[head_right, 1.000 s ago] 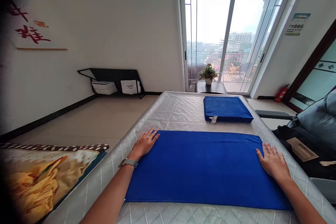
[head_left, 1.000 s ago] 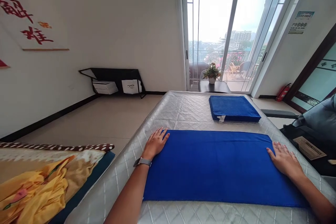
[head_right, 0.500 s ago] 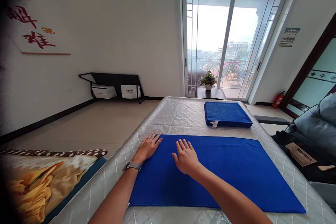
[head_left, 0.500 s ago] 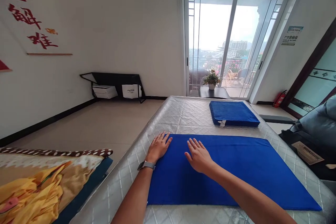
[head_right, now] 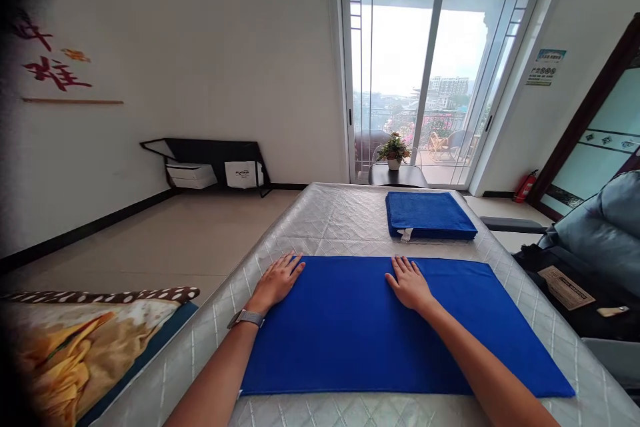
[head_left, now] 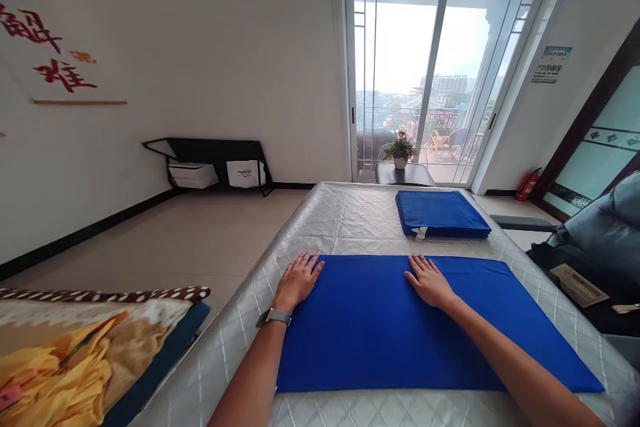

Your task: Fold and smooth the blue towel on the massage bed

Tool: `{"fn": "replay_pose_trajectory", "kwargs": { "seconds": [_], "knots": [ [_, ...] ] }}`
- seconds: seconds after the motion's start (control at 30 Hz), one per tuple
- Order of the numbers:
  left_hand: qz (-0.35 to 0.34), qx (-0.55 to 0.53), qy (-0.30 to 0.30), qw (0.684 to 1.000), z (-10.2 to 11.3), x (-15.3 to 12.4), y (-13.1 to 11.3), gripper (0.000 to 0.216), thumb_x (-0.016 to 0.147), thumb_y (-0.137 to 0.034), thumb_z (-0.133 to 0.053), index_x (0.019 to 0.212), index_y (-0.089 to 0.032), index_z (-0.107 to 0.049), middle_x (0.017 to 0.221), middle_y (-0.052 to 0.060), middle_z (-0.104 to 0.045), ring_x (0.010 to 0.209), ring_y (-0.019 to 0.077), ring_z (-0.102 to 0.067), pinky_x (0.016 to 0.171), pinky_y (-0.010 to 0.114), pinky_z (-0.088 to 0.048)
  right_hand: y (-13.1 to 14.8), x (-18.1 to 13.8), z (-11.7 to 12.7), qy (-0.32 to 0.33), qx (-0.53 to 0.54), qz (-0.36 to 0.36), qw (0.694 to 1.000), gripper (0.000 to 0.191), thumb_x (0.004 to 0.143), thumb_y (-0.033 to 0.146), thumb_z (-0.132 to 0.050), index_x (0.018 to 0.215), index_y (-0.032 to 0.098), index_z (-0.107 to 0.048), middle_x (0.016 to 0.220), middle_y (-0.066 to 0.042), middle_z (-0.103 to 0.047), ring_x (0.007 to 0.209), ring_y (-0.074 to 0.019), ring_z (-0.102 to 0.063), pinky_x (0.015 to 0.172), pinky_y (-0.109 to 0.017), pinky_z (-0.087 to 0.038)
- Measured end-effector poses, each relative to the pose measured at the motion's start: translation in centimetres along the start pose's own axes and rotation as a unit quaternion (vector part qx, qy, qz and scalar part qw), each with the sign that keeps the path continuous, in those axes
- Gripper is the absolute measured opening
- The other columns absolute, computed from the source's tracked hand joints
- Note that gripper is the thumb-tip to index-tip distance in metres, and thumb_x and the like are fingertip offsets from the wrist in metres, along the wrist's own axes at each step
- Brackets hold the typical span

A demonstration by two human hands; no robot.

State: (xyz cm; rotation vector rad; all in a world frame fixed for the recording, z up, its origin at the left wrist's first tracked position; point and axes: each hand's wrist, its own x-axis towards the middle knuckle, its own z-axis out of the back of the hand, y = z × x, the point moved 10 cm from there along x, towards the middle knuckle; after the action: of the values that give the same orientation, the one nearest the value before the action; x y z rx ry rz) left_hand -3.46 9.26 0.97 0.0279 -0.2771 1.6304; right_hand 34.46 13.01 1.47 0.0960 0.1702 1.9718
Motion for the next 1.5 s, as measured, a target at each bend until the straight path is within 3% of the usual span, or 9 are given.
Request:
{"fn": "replay_pose_trajectory", "kwargs": {
  "seconds": [0.17,0.3,0.77,0.87,0.93,1.17,1.27,1.37,1.5],
  "knots": [
    [-0.016,0.020,-0.003,1.000,-0.6,0.2,0.3,0.059,0.106,-0.051,-0.027,0.154,-0.021,-0.044,0.161,0.012,-0.041,0.150,0.0274,-0.035,0.122,0.048,-0.026,-17.5,-3.8,1.9,-0.034,-0.061,-0.109,0.992,0.076,0.101,0.058,-0.013,0.162,0.014,-0.026,0.168,-0.008,-0.023,0.155,-0.0237,-0.016,0.126,-0.045,-0.014],
    [-0.029,0.045,0.000,0.999,-1.3,0.4,0.7,0.058,0.107,-0.047,-0.028,0.155,-0.019,-0.041,0.161,0.013,-0.040,0.150,0.0273,-0.034,0.122,0.048,-0.027,-26.4,-6.4,2.5,-0.049,-0.067,-0.138,0.987,0.076,0.101,0.053,-0.012,0.160,0.009,-0.030,0.166,-0.012,-0.029,0.154,-0.0236,-0.021,0.125,-0.044,-0.019],
    [-0.010,0.038,0.004,0.999,-0.5,0.2,0.2,0.060,0.106,-0.051,-0.026,0.155,-0.021,-0.042,0.161,0.012,-0.040,0.149,0.0282,-0.036,0.122,0.049,-0.028,-28.3,-6.6,2.7,-0.080,-0.097,-0.124,0.984,0.070,0.099,0.046,-0.024,0.154,0.007,-0.041,0.160,-0.016,-0.039,0.150,-0.0285,-0.033,0.122,-0.051,-0.030],
    [-0.006,0.034,0.000,0.999,-0.1,0.1,0.0,0.059,0.106,-0.051,-0.025,0.155,-0.022,-0.042,0.161,0.011,-0.041,0.149,0.0279,-0.037,0.121,0.048,-0.029,-24.8,-6.1,4.6,-0.113,-0.118,-0.109,0.980,0.065,0.098,0.039,-0.028,0.151,0.006,-0.046,0.158,-0.019,-0.041,0.148,-0.0317,-0.036,0.121,-0.055,-0.029],
    [-0.007,0.029,-0.001,1.000,0.0,0.1,0.0,0.060,0.106,-0.053,-0.026,0.154,-0.022,-0.043,0.160,0.011,-0.042,0.149,0.0282,-0.037,0.121,0.049,-0.029,-19.5,-5.6,6.0,-0.148,-0.118,-0.067,0.980,0.062,0.099,0.035,-0.028,0.151,0.007,-0.047,0.159,-0.018,-0.040,0.148,-0.0304,-0.036,0.122,-0.053,-0.030],
    [-0.017,0.039,-0.007,0.999,-0.5,0.2,0.1,0.059,0.105,-0.050,-0.029,0.154,-0.019,-0.043,0.161,0.013,-0.041,0.149,0.0290,-0.036,0.121,0.048,-0.028,9.6,-4.3,5.0,-0.131,-0.006,0.216,0.968,0.057,0.105,0.040,-0.030,0.155,0.014,-0.042,0.162,-0.012,-0.037,0.151,-0.0241,-0.030,0.125,-0.045,-0.026],
    [-0.026,0.045,-0.015,0.999,-0.4,0.2,0.1,0.059,0.105,-0.050,-0.030,0.153,-0.020,-0.044,0.159,0.013,-0.043,0.148,0.0289,-0.039,0.120,0.048,-0.030,18.7,-3.6,2.4,-0.089,0.050,0.287,0.953,0.065,0.105,0.050,-0.033,0.156,0.011,-0.038,0.163,-0.015,-0.032,0.152,-0.0260,-0.027,0.125,-0.045,-0.025],
    [-0.036,0.051,-0.026,0.998,-0.2,0.1,0.0,0.058,0.105,-0.050,-0.030,0.152,-0.021,-0.046,0.157,0.012,-0.046,0.146,0.0296,-0.041,0.118,0.049,-0.033,22.7,-1.6,-0.1,-0.048,0.090,0.281,0.954,0.072,0.103,0.056,-0.032,0.157,0.008,-0.035,0.163,-0.018,-0.029,0.153,-0.0276,-0.024,0.125,-0.046,-0.023],
    [-0.037,0.052,-0.020,0.998,-0.4,0.2,-0.1,0.058,0.105,-0.049,-0.030,0.152,-0.020,-0.046,0.158,0.013,-0.045,0.147,0.0304,-0.040,0.118,0.049,-0.033,21.7,0.6,-1.6,-0.013,0.111,0.237,0.965,0.075,0.103,0.059,-0.027,0.160,0.010,-0.029,0.166,-0.015,-0.023,0.154,-0.0274,-0.019,0.126,-0.047,-0.019]
  ]
}}
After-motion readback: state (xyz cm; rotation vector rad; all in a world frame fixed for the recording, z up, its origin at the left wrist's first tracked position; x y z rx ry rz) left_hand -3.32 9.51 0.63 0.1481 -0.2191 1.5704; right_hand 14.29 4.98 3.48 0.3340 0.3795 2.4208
